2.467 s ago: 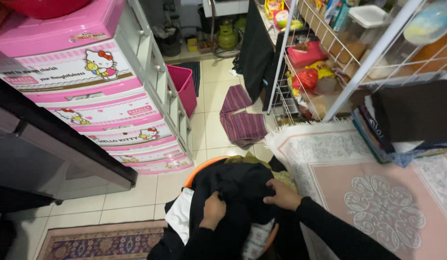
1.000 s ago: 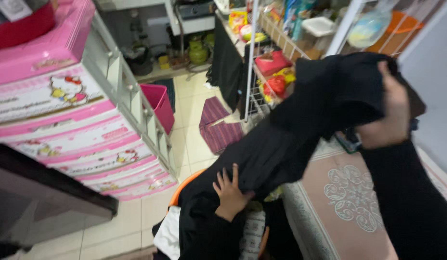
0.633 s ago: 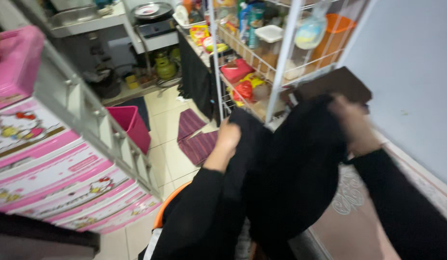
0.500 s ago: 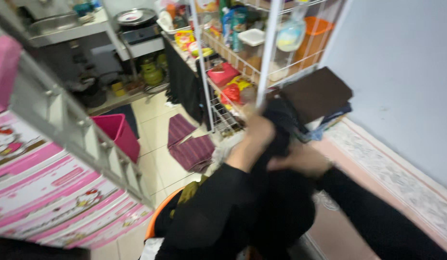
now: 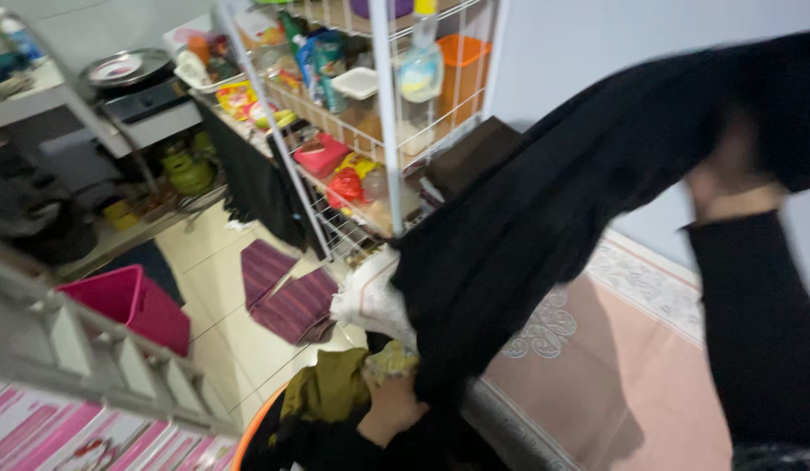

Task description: The person irons a pair of brown trousers, a black garment, and a patterned shirt using an iron on a padded surface, then folds each item and places it onto a stack.

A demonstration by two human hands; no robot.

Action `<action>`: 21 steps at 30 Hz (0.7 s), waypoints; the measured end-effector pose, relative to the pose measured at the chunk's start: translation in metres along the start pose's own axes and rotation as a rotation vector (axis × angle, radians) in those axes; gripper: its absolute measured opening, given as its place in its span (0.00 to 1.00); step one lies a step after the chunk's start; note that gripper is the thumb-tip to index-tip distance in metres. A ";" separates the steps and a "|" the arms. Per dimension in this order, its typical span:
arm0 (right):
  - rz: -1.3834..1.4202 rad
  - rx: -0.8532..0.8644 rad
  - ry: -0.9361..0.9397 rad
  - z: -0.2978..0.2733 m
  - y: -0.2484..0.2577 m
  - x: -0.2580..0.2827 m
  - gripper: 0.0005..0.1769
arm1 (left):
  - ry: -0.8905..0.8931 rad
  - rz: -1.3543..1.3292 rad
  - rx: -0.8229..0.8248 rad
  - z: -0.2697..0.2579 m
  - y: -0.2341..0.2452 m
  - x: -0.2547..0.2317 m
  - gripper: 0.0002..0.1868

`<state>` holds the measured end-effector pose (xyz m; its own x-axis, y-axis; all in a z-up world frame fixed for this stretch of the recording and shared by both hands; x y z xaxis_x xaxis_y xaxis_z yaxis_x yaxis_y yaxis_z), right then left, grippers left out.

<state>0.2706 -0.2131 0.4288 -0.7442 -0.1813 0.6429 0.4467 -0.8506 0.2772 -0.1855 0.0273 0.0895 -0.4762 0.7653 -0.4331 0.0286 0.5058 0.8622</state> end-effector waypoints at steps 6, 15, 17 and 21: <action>0.349 -0.305 -0.127 -0.007 0.103 0.052 0.10 | -0.362 -0.562 -0.330 0.137 -0.012 0.029 0.33; -0.002 -0.550 -0.483 -0.154 0.277 -0.061 0.18 | -0.258 -1.736 -0.161 0.184 0.169 -0.111 0.17; -0.214 -0.483 -0.760 -0.213 0.283 -0.083 0.19 | -0.270 -1.724 -0.127 0.191 0.167 -0.135 0.17; -0.432 -0.385 -1.051 -0.285 0.294 -0.086 0.20 | -0.204 -1.698 -0.083 0.204 0.152 -0.181 0.15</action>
<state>0.3239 -0.5883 0.2515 0.0532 0.4943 0.8677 -0.0513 -0.8664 0.4967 0.0844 0.0470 0.2449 0.1900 -0.5306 -0.8261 -0.3977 0.7277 -0.5589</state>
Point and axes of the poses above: each hand's wrist, its own z-axis towards the middle knuckle, its own y-axis out of the back of the hand, x = y × z, the point moved 4 cm from there along z, towards the middle knuckle, and after that the axes turned 1 degree about -y, right-handed, at the moved point
